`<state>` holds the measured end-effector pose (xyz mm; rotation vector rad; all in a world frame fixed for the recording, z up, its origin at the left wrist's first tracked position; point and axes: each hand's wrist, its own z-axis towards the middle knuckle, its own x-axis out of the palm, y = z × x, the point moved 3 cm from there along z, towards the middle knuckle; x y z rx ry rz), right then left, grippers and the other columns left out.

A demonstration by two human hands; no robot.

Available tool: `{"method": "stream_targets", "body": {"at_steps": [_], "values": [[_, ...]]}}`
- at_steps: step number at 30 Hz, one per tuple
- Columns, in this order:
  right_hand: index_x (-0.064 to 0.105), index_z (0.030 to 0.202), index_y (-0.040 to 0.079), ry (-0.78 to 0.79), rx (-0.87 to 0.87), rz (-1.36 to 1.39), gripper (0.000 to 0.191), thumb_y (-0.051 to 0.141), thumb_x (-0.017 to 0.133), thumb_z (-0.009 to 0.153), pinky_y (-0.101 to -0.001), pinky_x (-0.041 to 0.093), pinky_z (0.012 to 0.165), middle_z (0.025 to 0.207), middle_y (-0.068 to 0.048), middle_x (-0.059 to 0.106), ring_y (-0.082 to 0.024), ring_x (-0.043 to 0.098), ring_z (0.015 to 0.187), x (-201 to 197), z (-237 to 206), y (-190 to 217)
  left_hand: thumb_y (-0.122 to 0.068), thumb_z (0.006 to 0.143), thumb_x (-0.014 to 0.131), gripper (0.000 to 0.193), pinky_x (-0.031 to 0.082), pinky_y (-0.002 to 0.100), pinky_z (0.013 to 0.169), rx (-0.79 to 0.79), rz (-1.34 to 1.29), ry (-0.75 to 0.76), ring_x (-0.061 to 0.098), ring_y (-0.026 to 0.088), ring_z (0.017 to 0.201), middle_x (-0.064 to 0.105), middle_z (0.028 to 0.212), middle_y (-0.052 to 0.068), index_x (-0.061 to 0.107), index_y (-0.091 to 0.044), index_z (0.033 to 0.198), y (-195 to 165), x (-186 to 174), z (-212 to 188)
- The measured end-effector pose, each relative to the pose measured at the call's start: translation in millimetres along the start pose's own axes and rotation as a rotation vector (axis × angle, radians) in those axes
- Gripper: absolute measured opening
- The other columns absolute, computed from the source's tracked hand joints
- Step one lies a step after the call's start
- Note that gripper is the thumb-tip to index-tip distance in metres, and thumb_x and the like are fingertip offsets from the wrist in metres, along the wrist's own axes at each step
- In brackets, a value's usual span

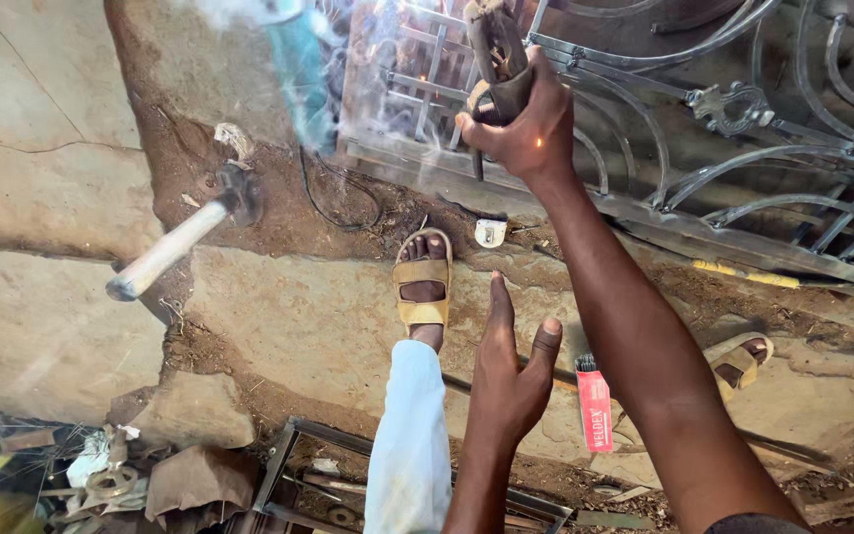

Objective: The person arc welds joints on a decorative metal window grille lying on the ground, holding the electrode holder in one hand and the welding rod in the other, striking arcs that produce sparks and smoke. They reposition along the grille, replace the welding rod, and tap the welds with a chipping hammer between passes.

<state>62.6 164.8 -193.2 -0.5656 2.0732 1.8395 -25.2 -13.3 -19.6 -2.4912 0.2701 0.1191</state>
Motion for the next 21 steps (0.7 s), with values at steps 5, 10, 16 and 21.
{"method": "stream_targets", "body": {"at_steps": [5, 10, 16, 21], "values": [[0.055, 0.120, -0.008, -0.033, -0.045, -0.010, 0.075, 0.037, 0.097, 0.076, -0.0374, 0.060, 0.081, 0.094, -0.014, 0.074, -0.026, 0.077, 0.084, -0.6, 1.3, 5.2, -0.040, 0.100, 0.060, 0.089, 0.027, 0.042, 0.123, 0.000, 0.002, -0.001, 0.030, 0.039, 0.155, 0.028, 0.165, 0.032, 0.017, 0.010, 0.159, 0.6, 0.0, -0.2], [0.058, 0.112, -0.001, 0.014, -0.020, -0.001, 0.061, 0.034, 0.096, 0.078, -0.0369, 0.061, 0.082, 0.094, -0.010, 0.076, -0.024, 0.078, 0.085, -2.3, 2.7, 10.1, -0.041, 0.100, 0.060, 0.090, 0.026, 0.042, 0.123, -0.002, -0.004, 0.003, 0.030, 0.039, 0.155, 0.028, 0.165, 0.032, 0.017, 0.010, 0.159, -0.3, -0.6, 0.2], [0.058, 0.112, 0.000, 0.016, -0.037, 0.019, 0.060, 0.032, 0.096, 0.079, -0.0375, 0.061, 0.082, 0.091, -0.007, 0.076, -0.022, 0.078, 0.083, -3.3, 3.1, 13.0, -0.043, 0.100, 0.059, 0.091, 0.026, 0.042, 0.123, -0.010, -0.012, 0.009, 0.029, 0.038, 0.155, 0.027, 0.165, 0.031, 0.016, 0.009, 0.160, -1.0, -1.0, -0.4], [0.055, 0.116, -0.002, 0.003, -0.003, -0.041, 0.069, 0.035, 0.097, 0.076, -0.0368, 0.060, 0.076, 0.085, -0.007, 0.073, -0.022, 0.076, 0.078, -4.4, 4.6, 14.6, -0.042, 0.099, 0.060, 0.090, 0.025, 0.042, 0.123, -0.007, -0.019, 0.006, 0.030, 0.038, 0.155, 0.028, 0.165, 0.031, 0.016, 0.008, 0.161, -0.6, -1.4, -0.9]]}}
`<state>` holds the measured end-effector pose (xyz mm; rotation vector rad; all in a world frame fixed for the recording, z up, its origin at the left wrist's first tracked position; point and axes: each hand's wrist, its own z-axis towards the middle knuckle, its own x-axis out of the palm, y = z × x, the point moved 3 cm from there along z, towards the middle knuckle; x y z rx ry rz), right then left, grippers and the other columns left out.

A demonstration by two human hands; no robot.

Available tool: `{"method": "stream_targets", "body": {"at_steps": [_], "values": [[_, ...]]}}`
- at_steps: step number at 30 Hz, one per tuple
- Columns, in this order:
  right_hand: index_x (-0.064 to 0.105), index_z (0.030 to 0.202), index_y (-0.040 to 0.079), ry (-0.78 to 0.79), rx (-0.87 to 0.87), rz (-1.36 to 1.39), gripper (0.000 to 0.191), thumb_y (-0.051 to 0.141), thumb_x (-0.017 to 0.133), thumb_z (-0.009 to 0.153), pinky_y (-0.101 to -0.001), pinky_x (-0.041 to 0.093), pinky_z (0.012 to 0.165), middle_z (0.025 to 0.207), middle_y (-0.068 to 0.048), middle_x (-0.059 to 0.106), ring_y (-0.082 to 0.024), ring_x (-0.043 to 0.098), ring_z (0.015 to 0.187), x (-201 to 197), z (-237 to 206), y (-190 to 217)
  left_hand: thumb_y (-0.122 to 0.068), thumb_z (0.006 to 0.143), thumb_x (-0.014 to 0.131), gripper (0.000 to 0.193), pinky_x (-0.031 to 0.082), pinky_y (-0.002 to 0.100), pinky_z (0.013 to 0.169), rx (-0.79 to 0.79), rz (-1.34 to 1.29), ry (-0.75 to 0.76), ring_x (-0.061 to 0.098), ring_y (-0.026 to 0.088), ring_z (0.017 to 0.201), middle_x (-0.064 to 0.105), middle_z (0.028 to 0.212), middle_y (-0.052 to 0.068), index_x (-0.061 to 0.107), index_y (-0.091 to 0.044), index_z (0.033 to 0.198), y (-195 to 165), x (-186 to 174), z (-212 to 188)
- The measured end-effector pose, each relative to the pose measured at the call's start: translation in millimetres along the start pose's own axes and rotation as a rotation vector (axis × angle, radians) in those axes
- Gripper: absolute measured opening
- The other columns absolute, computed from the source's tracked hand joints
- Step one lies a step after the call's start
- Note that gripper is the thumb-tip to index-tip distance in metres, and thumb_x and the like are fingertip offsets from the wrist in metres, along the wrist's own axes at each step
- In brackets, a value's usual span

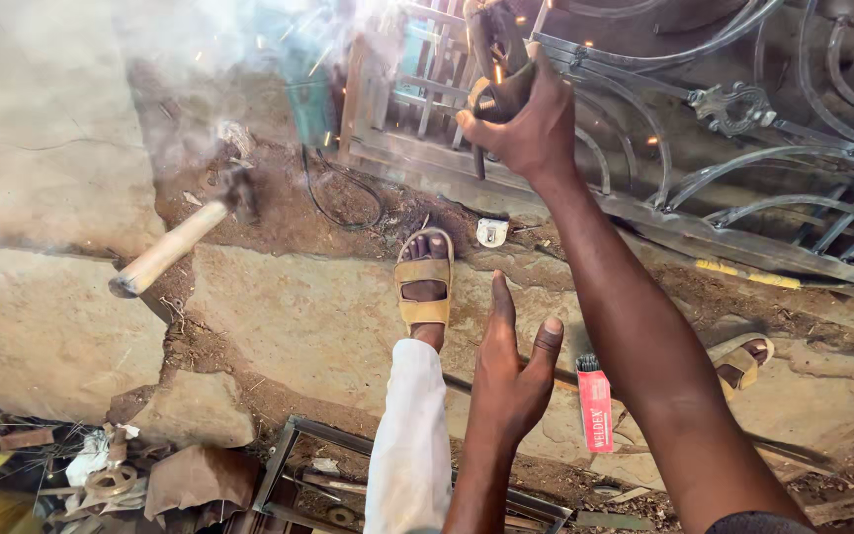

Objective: The person arc welds joints on a decorative metal window grille lying on the ground, holding the electrode holder in one hand and the welding rod in the other, striking arcs that produce sparks and smoke. They reposition along the grille, replace the welding rod, and tap the welds with a chipping hammer between passes.

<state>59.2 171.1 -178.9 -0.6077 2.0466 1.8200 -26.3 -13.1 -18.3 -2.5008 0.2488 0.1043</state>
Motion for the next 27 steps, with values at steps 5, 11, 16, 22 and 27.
{"method": "stream_targets", "body": {"at_steps": [5, 11, 16, 22, 27], "values": [[0.056, 0.109, 0.005, 0.040, -0.021, 0.102, 0.053, 0.030, 0.094, 0.081, -0.0347, 0.062, 0.080, 0.090, -0.004, 0.076, -0.019, 0.079, 0.082, -0.8, 0.0, 4.8, -0.041, 0.100, 0.060, 0.089, 0.025, 0.042, 0.123, 0.012, 0.039, -0.004, 0.029, 0.039, 0.155, 0.028, 0.165, 0.031, 0.017, 0.008, 0.160, 1.1, -0.1, 0.6], [0.055, 0.109, 0.005, 0.006, -0.054, 0.071, 0.055, 0.028, 0.095, 0.080, -0.0354, 0.061, 0.080, 0.090, -0.004, 0.076, -0.020, 0.078, 0.082, -1.5, 0.1, 10.1, -0.043, 0.100, 0.060, 0.090, 0.025, 0.042, 0.124, 0.018, 0.019, -0.006, 0.029, 0.039, 0.156, 0.027, 0.166, 0.031, 0.016, 0.009, 0.160, 3.6, 0.5, 0.4], [0.055, 0.108, 0.007, 0.037, -0.036, 0.132, 0.050, 0.029, 0.093, 0.082, -0.0345, 0.063, 0.082, 0.091, -0.002, 0.077, -0.018, 0.080, 0.083, -2.5, 1.4, 7.8, -0.044, 0.100, 0.059, 0.091, 0.024, 0.043, 0.124, 0.027, 0.021, -0.002, 0.027, 0.040, 0.156, 0.026, 0.166, 0.032, 0.016, 0.010, 0.160, 4.3, 0.5, 1.3], [0.056, 0.116, 0.006, 0.014, -0.096, 0.068, 0.057, 0.035, 0.093, 0.084, -0.0346, 0.064, 0.082, 0.096, -0.005, 0.074, -0.020, 0.078, 0.085, 3.7, -0.1, -5.6, -0.047, 0.100, 0.057, 0.091, 0.026, 0.043, 0.122, -0.012, 0.021, 0.007, 0.028, 0.040, 0.155, 0.026, 0.165, 0.031, 0.016, 0.008, 0.161, 0.6, -0.9, 0.6], [0.056, 0.127, 0.005, -0.022, -0.145, 0.132, 0.061, 0.041, 0.091, 0.093, -0.0367, 0.063, 0.092, 0.102, -0.005, 0.073, -0.019, 0.079, 0.095, -5.7, -23.9, -6.8, -0.046, 0.099, 0.057, 0.091, 0.031, 0.043, 0.119, -0.046, 0.024, 0.014, 0.033, 0.041, 0.151, 0.032, 0.162, 0.031, 0.017, 0.005, 0.162, -0.5, -2.3, -1.2]]}}
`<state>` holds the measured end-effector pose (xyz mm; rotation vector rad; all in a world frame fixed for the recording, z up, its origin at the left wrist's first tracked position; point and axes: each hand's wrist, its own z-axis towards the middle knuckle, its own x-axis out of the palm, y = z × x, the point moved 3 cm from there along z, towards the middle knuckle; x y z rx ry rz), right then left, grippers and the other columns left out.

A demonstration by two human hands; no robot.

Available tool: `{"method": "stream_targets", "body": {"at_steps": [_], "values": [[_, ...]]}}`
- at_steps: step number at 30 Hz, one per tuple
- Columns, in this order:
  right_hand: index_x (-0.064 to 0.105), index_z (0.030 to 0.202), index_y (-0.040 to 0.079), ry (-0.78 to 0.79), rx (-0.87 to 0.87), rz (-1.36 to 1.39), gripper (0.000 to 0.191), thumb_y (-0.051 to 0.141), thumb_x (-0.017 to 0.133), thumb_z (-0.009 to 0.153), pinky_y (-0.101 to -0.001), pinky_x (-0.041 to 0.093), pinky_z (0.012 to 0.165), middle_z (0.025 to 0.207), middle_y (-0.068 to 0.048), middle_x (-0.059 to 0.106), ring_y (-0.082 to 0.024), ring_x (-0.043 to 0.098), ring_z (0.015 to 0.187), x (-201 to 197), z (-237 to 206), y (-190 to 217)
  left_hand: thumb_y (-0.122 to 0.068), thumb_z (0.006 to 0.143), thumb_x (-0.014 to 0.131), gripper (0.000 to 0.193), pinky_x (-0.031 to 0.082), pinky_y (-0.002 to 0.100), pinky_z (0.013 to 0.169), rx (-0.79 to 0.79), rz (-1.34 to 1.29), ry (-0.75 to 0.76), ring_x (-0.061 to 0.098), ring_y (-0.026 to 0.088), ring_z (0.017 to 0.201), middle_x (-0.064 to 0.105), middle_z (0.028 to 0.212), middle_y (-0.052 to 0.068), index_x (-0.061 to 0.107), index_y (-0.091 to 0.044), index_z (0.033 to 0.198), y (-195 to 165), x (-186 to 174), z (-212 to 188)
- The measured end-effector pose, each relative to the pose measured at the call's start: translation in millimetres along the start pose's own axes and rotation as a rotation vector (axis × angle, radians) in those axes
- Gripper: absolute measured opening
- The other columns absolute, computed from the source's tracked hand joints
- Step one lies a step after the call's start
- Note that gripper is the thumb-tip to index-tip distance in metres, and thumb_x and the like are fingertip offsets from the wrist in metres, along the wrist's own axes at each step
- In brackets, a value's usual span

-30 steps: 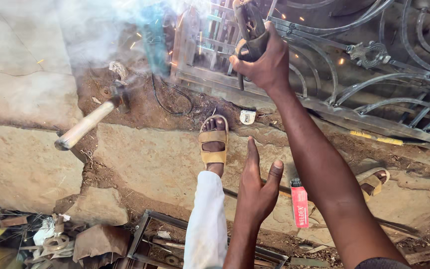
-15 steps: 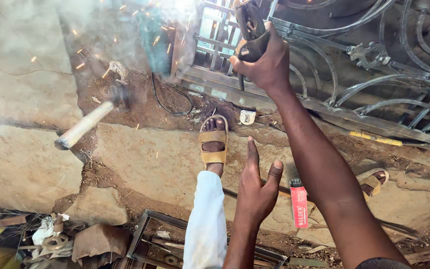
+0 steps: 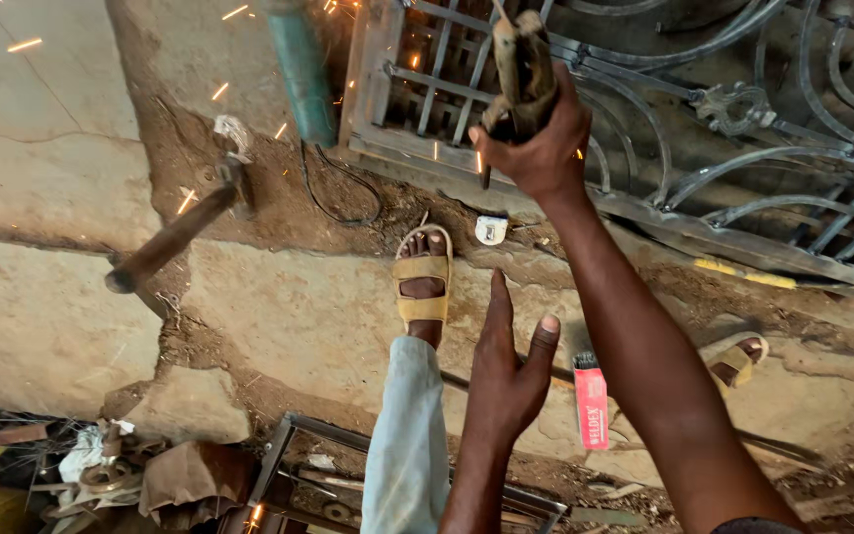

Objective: The person arc welds joints on a decorative metal window grille lying on the ground, holding the electrode holder in one hand and the welding rod in the other, striking arcs that produce sparks and smoke. They reposition along the grille, replace the welding rod, and tap the welds with a chipping hammer between passes.

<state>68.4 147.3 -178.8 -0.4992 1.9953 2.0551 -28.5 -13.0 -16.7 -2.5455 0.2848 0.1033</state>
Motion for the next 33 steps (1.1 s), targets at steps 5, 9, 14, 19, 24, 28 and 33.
{"method": "stream_targets", "body": {"at_steps": [5, 9, 14, 19, 24, 28, 33], "values": [[0.058, 0.123, 0.004, 0.010, 0.352, 0.017, 0.067, 0.038, 0.092, 0.077, -0.0340, 0.060, 0.088, 0.102, -0.006, 0.067, -0.016, 0.067, 0.093, -21.8, -65.3, 19.8, -0.044, 0.100, 0.059, 0.086, 0.035, 0.044, 0.118, 0.033, 0.026, -0.038, 0.042, 0.042, 0.148, 0.043, 0.155, 0.034, 0.024, 0.009, 0.158, 7.4, 2.9, -1.8], [0.056, 0.128, 0.002, 0.091, 0.475, 0.136, 0.075, 0.034, 0.091, 0.070, -0.0326, 0.053, 0.092, 0.109, -0.004, 0.064, -0.014, 0.060, 0.099, -29.3, -98.1, 26.8, -0.043, 0.099, 0.061, 0.087, 0.037, 0.046, 0.116, 0.063, 0.105, -0.127, 0.044, 0.046, 0.144, 0.044, 0.153, 0.036, 0.026, 0.011, 0.156, 18.3, 3.5, -3.8], [0.049, 0.134, 0.001, 0.183, 0.537, 0.262, 0.085, 0.039, 0.089, 0.070, -0.0331, 0.051, 0.095, 0.114, -0.007, 0.061, -0.015, 0.058, 0.105, -36.8, -114.7, 25.2, -0.044, 0.100, 0.063, 0.088, 0.032, 0.048, 0.120, 0.098, 0.165, -0.129, 0.035, 0.050, 0.149, 0.035, 0.157, 0.040, 0.026, 0.014, 0.155, 26.1, 8.5, -4.9], [0.053, 0.124, 0.001, 0.231, 0.538, 0.078, 0.082, 0.051, 0.088, 0.069, -0.0335, 0.052, 0.088, 0.103, -0.006, 0.063, -0.017, 0.060, 0.096, -49.6, -109.1, 20.3, -0.045, 0.100, 0.061, 0.089, 0.029, 0.048, 0.122, 0.104, 0.173, -0.079, 0.032, 0.049, 0.151, 0.033, 0.159, 0.039, 0.026, 0.015, 0.155, 25.5, 13.5, -4.9], [0.062, 0.107, 0.005, 0.248, 0.550, -0.053, 0.069, 0.060, 0.083, 0.072, -0.0350, 0.056, 0.074, 0.084, -0.001, 0.063, -0.015, 0.065, 0.079, -58.9, -98.9, 13.7, -0.046, 0.100, 0.060, 0.088, 0.028, 0.047, 0.122, 0.070, 0.182, -0.053, 0.030, 0.048, 0.152, 0.032, 0.160, 0.038, 0.025, 0.014, 0.156, 24.0, 15.6, -5.4], [0.063, 0.104, 0.005, 0.286, 0.515, -0.067, 0.065, 0.060, 0.082, 0.074, -0.0353, 0.056, 0.072, 0.084, -0.003, 0.063, -0.016, 0.064, 0.078, -55.5, -88.3, 4.8, -0.045, 0.101, 0.060, 0.088, 0.028, 0.046, 0.123, 0.069, 0.167, -0.045, 0.030, 0.047, 0.153, 0.032, 0.160, 0.038, 0.025, 0.014, 0.156, 23.0, 15.7, -5.0], [0.065, 0.104, 0.004, 0.279, 0.529, 0.021, 0.055, 0.045, 0.086, 0.074, -0.0311, 0.056, 0.076, 0.089, -0.002, 0.069, -0.012, 0.066, 0.081, -48.7, -81.0, 4.1, -0.041, 0.101, 0.060, 0.086, 0.024, 0.045, 0.124, 0.111, 0.179, -0.064, 0.029, 0.045, 0.155, 0.031, 0.162, 0.037, 0.024, 0.014, 0.157, 19.9, 14.8, -3.7]]}}
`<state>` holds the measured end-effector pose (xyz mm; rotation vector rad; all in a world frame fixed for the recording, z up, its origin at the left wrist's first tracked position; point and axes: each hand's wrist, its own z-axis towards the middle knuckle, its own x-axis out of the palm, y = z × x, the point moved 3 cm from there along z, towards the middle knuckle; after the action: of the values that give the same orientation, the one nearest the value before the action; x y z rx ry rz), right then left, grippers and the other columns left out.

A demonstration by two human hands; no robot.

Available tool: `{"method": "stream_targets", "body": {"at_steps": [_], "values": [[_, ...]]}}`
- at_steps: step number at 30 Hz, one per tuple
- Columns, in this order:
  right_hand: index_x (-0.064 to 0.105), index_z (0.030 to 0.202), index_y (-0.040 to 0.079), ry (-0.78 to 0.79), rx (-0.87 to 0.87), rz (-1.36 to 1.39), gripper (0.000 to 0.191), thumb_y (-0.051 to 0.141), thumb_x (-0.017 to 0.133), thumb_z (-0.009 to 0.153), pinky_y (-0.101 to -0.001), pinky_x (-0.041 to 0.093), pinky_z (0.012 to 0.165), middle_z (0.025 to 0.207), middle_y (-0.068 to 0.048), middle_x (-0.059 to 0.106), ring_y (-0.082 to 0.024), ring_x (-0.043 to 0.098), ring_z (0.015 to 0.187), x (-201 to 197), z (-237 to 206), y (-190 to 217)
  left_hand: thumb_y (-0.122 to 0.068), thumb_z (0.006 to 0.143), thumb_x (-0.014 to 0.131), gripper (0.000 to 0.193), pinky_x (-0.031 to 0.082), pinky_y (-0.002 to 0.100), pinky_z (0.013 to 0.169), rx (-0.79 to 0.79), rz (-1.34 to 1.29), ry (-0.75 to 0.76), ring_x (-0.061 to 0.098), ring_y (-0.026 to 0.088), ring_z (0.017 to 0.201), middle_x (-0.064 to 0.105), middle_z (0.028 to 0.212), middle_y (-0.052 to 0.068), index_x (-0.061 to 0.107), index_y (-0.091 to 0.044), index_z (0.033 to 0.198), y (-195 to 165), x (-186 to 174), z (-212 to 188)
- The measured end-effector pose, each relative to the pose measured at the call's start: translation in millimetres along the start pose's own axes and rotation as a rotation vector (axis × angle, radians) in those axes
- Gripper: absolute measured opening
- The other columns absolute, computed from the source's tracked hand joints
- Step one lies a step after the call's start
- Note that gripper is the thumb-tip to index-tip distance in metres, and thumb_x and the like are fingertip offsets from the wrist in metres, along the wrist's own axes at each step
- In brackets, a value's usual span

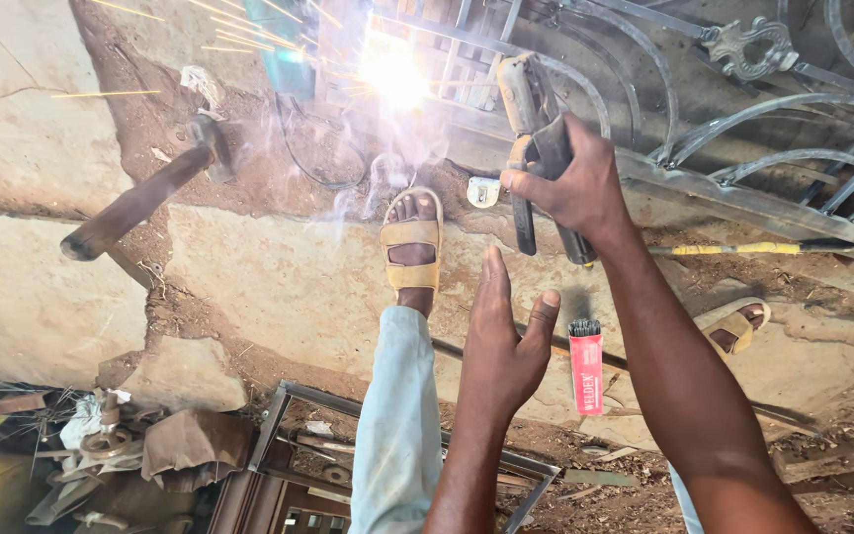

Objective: The person arc welds joints on a decorative metal window grille lying on the ground, holding the electrode holder in one hand and the welding rod in the other, striking arcs that produce sparks and smoke. They reposition along the grille, replace the welding rod, and tap the welds with a chipping hammer between passes.

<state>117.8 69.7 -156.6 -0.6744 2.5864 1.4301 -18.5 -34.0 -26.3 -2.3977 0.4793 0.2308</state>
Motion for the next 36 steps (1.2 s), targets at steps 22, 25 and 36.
{"method": "stream_targets", "body": {"at_steps": [22, 25, 36], "values": [[0.066, 0.101, 0.004, 0.072, -0.019, 0.049, 0.042, 0.033, 0.088, 0.079, -0.0276, 0.053, 0.067, 0.084, 0.000, 0.066, -0.008, 0.062, 0.073, -10.5, 15.6, 11.6, -0.039, 0.101, 0.061, 0.084, 0.025, 0.045, 0.123, -0.009, 0.014, 0.000, 0.029, 0.044, 0.154, 0.031, 0.162, 0.035, 0.025, 0.012, 0.157, 1.7, -1.1, 0.4], [0.065, 0.100, 0.004, 0.097, 0.049, 0.160, 0.041, 0.033, 0.086, 0.079, -0.0280, 0.052, 0.060, 0.081, 0.000, 0.066, -0.008, 0.062, 0.066, -11.1, 15.7, 12.5, -0.041, 0.101, 0.061, 0.084, 0.026, 0.045, 0.123, -0.018, 0.012, -0.004, 0.031, 0.043, 0.153, 0.033, 0.161, 0.035, 0.026, 0.012, 0.157, 1.1, -1.5, 0.2], [0.068, 0.103, 0.004, 0.123, 0.062, 0.159, 0.038, 0.028, 0.086, 0.079, -0.0283, 0.053, 0.061, 0.084, 0.000, 0.067, -0.007, 0.063, 0.068, -11.0, 26.0, 19.0, -0.041, 0.102, 0.059, 0.084, 0.024, 0.045, 0.124, 0.003, 0.015, -0.002, 0.028, 0.042, 0.155, 0.030, 0.164, 0.033, 0.025, 0.011, 0.158, 3.2, -1.0, -1.0]]}}
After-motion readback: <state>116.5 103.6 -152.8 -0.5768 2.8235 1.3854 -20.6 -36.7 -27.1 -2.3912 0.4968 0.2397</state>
